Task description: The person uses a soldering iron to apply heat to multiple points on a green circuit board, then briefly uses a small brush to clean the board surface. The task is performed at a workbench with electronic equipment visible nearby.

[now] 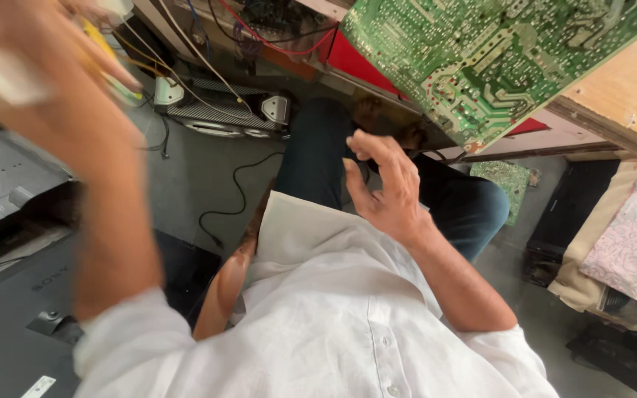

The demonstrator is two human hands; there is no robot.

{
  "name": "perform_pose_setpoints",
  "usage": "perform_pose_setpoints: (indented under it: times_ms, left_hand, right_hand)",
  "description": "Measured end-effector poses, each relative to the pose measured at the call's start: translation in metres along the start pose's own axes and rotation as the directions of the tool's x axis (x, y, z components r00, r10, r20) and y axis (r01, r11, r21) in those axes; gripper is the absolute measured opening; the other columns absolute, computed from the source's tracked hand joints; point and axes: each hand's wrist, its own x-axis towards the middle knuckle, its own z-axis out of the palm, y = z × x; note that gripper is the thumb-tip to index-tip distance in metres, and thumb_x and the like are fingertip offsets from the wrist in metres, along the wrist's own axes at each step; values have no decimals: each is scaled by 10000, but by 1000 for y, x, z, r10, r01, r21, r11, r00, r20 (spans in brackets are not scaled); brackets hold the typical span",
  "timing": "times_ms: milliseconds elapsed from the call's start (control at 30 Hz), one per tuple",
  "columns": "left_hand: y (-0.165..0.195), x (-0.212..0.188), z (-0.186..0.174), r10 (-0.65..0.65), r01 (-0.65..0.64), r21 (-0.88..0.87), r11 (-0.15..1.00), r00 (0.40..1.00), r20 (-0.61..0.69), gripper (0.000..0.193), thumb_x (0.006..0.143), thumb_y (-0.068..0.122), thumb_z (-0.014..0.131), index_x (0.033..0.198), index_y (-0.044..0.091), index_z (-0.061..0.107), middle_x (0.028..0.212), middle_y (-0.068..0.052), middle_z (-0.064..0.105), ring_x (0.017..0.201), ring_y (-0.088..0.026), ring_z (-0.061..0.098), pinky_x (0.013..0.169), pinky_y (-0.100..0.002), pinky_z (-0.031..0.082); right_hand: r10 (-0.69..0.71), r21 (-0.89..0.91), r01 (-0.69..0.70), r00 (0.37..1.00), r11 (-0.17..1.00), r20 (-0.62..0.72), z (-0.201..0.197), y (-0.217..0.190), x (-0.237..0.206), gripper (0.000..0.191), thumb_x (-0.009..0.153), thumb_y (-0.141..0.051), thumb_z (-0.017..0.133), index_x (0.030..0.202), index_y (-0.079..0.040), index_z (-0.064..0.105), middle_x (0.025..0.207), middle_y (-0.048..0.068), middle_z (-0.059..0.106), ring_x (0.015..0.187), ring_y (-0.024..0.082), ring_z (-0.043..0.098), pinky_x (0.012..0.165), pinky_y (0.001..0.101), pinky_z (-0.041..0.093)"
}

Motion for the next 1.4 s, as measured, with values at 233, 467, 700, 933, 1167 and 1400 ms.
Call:
perform_pose_setpoints:
  times_ms: [233,467,700,933,1167,1400]
  left_hand:
    - [83,-156,17,58,28,-572,820,990,132,91,1078,5,583,1167,-17,583,1125,-152,711,890,-224,700,758,-317,606]
    - [135,-206,20,165,203,-704,681,894,417,432,951,-88,692,1359,18,600,951,-108,722,737,-182,704,648,-311,564]
    - [151,-217,46,298,200,-799,567,854,426,502,933,-22,788,1385,58,585,838,-61,669,722,-179,674,633,-325,531]
    - [138,-201,74,193,352,-892,283,891,412,218,959,171,763,1019,111,562,832,-43,624,707,-166,597,720,-350,497]
    - [62,-143,147,-109,483,-714,507,858,502,485,1168,427,552,1462,61,431,1009,30,554,852,-46,508,796,-190,454]
    - [49,-130,186,-38,387,-724,570,894,447,451,1222,497,437,1524,163,426,933,42,541,832,-27,512,800,-205,468]
  right_hand:
    - [-142,106,145,989,984,-40,21,-11,3,719,991,86,773,1551,-28,337,1425,180,585,1156,291,663,836,320,615]
    - [-111,-54,106,990,993,-91,7,-21,-36,644,875,-47,910,1411,-29,553,1315,196,587,1002,280,692,804,353,609]
    - [-135,-360,81,982,930,-129,-25,-11,-61,631,855,-159,937,1355,39,606,997,122,691,810,241,667,689,359,547]
    - [86,-372,-194,954,908,-288,-35,-18,-73,319,955,-77,834,1246,14,735,909,129,655,759,188,650,607,311,503]
    - [25,-384,-161,941,909,-336,-30,-17,-76,213,1050,-99,760,1239,-13,717,1068,139,703,894,237,717,756,317,585]
    - [58,-376,-197,935,905,-351,-23,-10,-79,203,1012,-56,800,1191,-11,715,1108,135,702,914,203,704,708,279,567]
